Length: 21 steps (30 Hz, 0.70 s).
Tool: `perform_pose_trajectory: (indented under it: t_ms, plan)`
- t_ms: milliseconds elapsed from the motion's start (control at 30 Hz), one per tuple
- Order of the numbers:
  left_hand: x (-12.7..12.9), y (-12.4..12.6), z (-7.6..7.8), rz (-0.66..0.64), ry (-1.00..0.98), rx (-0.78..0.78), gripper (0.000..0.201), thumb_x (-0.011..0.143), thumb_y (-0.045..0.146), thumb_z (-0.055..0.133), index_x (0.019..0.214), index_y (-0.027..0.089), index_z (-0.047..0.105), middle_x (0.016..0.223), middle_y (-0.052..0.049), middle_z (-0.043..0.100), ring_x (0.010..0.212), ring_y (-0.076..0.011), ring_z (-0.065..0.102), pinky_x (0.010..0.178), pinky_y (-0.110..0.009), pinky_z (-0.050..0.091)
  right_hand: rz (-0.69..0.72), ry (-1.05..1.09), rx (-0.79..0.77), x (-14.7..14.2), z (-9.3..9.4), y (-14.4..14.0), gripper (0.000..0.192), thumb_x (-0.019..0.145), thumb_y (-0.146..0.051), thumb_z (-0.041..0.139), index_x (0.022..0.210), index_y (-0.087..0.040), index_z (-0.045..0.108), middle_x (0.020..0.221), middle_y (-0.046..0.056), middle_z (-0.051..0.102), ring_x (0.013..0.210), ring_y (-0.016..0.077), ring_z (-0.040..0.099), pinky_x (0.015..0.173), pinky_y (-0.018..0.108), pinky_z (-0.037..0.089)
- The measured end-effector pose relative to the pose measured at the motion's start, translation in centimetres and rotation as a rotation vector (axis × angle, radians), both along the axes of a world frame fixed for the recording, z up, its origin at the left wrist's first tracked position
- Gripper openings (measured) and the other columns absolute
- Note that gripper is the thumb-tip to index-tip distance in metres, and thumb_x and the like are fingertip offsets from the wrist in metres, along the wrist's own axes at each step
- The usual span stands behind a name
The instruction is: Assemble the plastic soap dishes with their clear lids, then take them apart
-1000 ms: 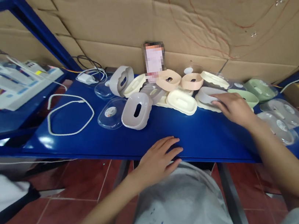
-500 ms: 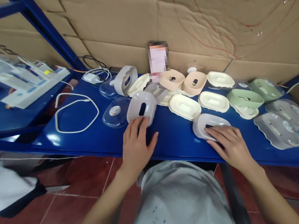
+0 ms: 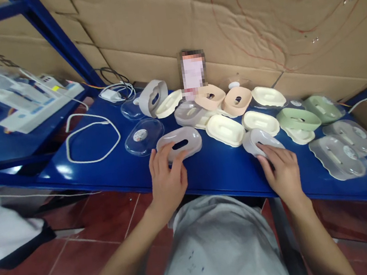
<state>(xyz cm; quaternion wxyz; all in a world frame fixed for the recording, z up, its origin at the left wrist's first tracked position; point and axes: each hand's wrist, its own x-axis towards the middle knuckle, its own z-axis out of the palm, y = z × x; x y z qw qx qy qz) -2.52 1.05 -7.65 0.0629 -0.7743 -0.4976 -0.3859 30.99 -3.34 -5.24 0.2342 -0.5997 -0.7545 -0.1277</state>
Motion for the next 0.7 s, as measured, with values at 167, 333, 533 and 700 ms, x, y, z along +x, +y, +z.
perform_pose_trajectory:
  t_ms: [167,333,533,700]
  plan:
    - [-0.1,-0.1,-0.1,-0.056,-0.015,0.051,0.039,0.095,0.005,0.062,0.13,0.024,0.065,0.15,-0.018,0.058,0.143,-0.0375,0.057,0.121,-0.067,0.042,0.123,-0.122,-0.031,-3.7,3.2,5.2,0.039,0.113,-0.037,0.046,0.145,-0.025,0.066,0.133,0.011,0.076,0.121,0.0319,0.069,0.101,0.046,0.049]
    - [0.0,-0.8,0.4,-0.171,-0.064,0.071,0.042,0.094,0.007,0.065,0.13,0.028,0.066,0.147,-0.014,0.061,0.138,-0.0343,0.061,0.117,-0.061,0.046,0.166,-0.253,-0.128,-6.2,3.9,10.3,0.049,0.117,-0.044,0.033,0.148,-0.021,0.062,0.137,0.009,0.075,0.121,0.0298,0.066,0.102,0.045,0.047]
    - [0.8,-1.9,1.0,-0.355,-0.083,-0.004,0.038,0.097,0.009,0.063,0.13,0.026,0.064,0.144,-0.014,0.063,0.134,-0.0318,0.063,0.11,-0.054,0.054,0.211,-0.245,-0.149,-5.8,2.2,9.9,0.051,0.113,-0.055,0.045,0.147,-0.021,0.062,0.139,0.011,0.074,0.12,0.0305,0.067,0.104,0.045,0.047]
    - [1.5,-2.2,0.8,-0.477,-0.063,-0.071,0.038,0.102,0.015,0.065,0.138,0.024,0.06,0.145,-0.015,0.063,0.135,-0.0297,0.063,0.11,-0.05,0.058,0.382,-0.151,-0.175,-4.4,2.2,4.8,0.04,0.11,-0.041,0.059,0.147,-0.027,0.065,0.139,0.007,0.075,0.12,0.0278,0.07,0.104,0.046,0.049]
